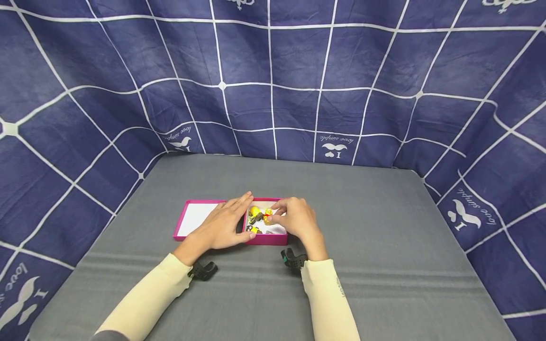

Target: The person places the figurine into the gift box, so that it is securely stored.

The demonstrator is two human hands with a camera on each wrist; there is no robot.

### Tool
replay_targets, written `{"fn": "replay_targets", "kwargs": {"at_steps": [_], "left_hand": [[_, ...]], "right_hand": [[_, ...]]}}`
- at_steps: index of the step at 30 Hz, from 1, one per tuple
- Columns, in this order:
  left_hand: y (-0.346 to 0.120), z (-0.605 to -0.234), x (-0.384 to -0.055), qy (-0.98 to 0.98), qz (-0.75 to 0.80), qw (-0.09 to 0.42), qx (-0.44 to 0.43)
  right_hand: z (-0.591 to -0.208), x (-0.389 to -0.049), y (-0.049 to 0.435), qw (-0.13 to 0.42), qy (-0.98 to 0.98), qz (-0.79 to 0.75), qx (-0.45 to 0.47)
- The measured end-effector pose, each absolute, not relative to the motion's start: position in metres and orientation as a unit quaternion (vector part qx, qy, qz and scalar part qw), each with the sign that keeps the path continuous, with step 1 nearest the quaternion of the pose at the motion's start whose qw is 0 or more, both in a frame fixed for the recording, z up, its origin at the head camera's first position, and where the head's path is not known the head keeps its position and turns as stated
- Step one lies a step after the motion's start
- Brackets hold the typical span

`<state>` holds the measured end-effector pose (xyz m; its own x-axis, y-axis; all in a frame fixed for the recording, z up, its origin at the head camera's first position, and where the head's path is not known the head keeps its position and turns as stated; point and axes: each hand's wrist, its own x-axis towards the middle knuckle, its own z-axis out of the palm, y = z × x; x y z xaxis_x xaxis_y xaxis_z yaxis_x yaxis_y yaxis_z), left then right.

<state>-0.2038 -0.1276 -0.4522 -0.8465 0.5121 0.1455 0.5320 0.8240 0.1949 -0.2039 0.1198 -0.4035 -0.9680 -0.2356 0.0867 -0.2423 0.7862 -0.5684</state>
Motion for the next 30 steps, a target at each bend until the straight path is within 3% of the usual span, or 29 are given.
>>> {"fn": "replay_targets", "kwargs": {"at_steps": [12, 20, 24, 30], "left_hand": [[-0.129, -0.450, -0.204, -0.953, -0.094, 0.053, -0.284], [-0.133, -0.447, -0.209, -0.943, -0.068, 0.093, -0.312], [-0.136, -0.440, -0.209, -0.933, -0.076, 0.130, -0.328], [-0.141, -0.422, -0.207, -0.905, -0.101, 0.237, -0.338]], "right_hand": [[-0.393, -0.202, 0.134, 0.042, -0.943, 0.313, 0.102], [-0.391, -0.199, 0.129, 0.060, -0.940, 0.319, 0.102], [-0.390, -0.196, 0.119, 0.086, -0.934, 0.325, 0.119], [-0.388, -0.193, 0.101, 0.114, -0.914, 0.363, 0.143]]}}
